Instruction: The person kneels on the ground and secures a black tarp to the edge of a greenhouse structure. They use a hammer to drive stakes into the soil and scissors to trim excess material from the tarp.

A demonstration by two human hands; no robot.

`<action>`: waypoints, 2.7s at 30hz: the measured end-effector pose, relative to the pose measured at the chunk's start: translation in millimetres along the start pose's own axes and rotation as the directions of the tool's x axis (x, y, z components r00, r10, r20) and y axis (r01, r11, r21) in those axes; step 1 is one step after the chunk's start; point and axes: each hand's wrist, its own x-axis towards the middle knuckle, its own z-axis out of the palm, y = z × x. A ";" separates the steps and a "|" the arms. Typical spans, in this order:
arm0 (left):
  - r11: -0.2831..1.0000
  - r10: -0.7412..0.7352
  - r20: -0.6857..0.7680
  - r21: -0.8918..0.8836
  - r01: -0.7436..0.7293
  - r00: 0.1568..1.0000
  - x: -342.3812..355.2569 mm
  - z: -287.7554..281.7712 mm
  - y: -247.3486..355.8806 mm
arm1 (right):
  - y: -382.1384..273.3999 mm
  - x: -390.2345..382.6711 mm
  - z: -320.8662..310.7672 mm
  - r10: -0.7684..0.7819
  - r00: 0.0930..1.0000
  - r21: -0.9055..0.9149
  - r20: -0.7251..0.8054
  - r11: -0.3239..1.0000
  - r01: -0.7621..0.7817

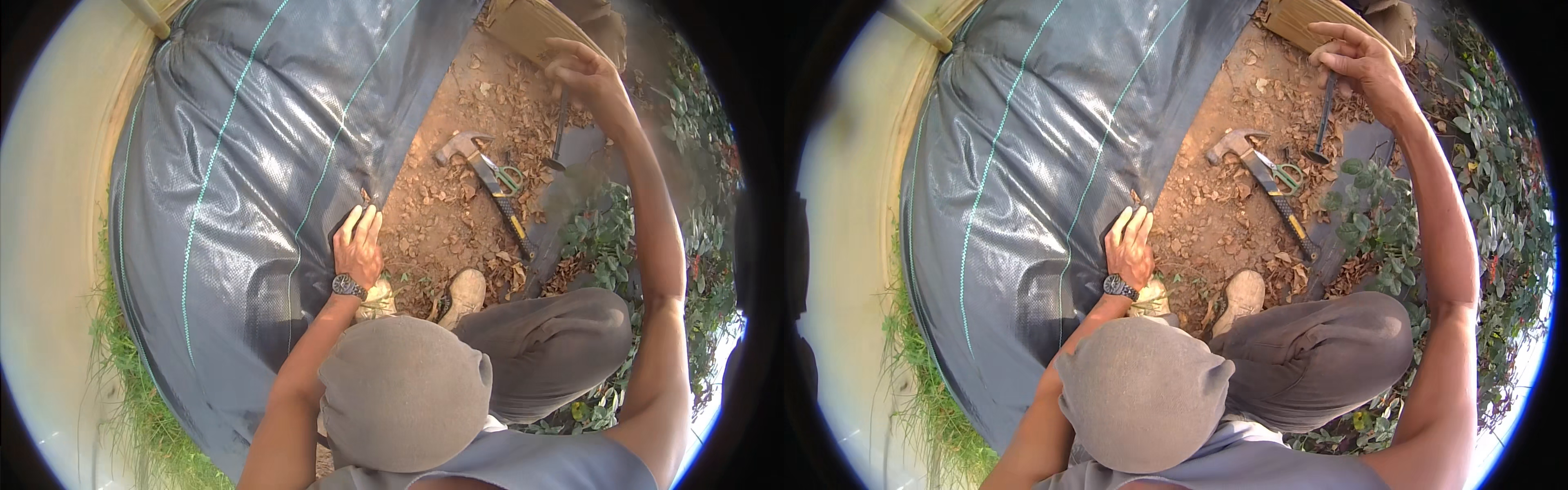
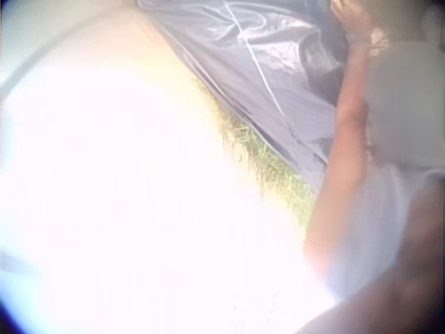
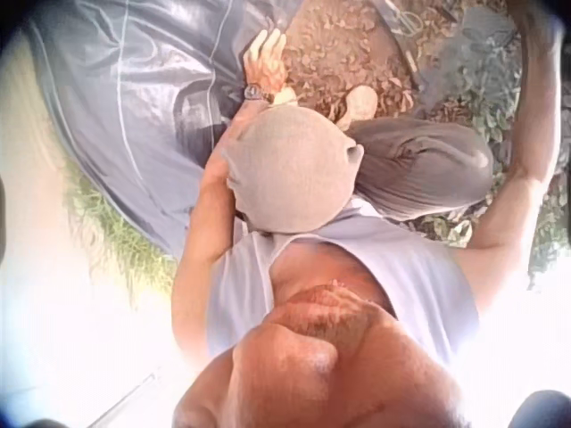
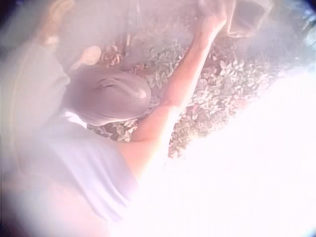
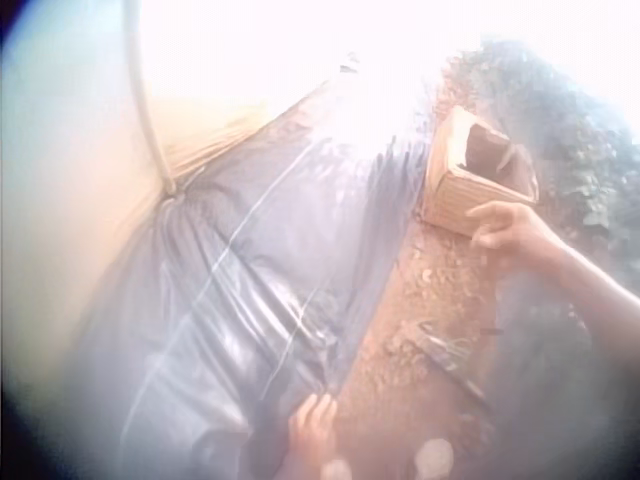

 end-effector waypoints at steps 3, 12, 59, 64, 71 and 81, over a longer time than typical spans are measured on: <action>1.000 -0.021 0.008 0.005 0.021 1.000 5.3 -2.1 2.4 | 32.4 -30.1 99.8 0.082 0.905 0.235 0.418 0.952 -0.195; 0.999 0.039 -0.043 0.040 -0.037 0.998 6.9 6.8 7.2 | 101.4 -126.4 204.0 0.234 0.168 0.040 0.958 0.470 -0.882; 0.999 -0.011 -0.026 -0.035 0.011 1.000 -2.3 -2.4 -1.2 | 34.9 -62.2 258.9 0.302 0.699 -0.149 0.648 0.950 -0.273; 0.999 -0.023 -0.013 -0.050 0.022 1.000 -1.5 -1.7 -0.3 | 27.1 -61.3 258.2 0.341 0.683 -0.194 0.645 0.939 -0.286; 1.000 -0.008 -0.004 -0.025 0.008 1.000 -1.0 -1.4 -0.3 | 44.7 -53.7 265.1 0.376 0.644 -0.183 0.666 0.919 -0.348; 1.000 -0.005 0.012 0.009 0.005 1.000 -1.4 -1.0 -1.3 | 19.8 -41.0 278.4 0.441 0.628 -0.028 0.641 0.831 -0.555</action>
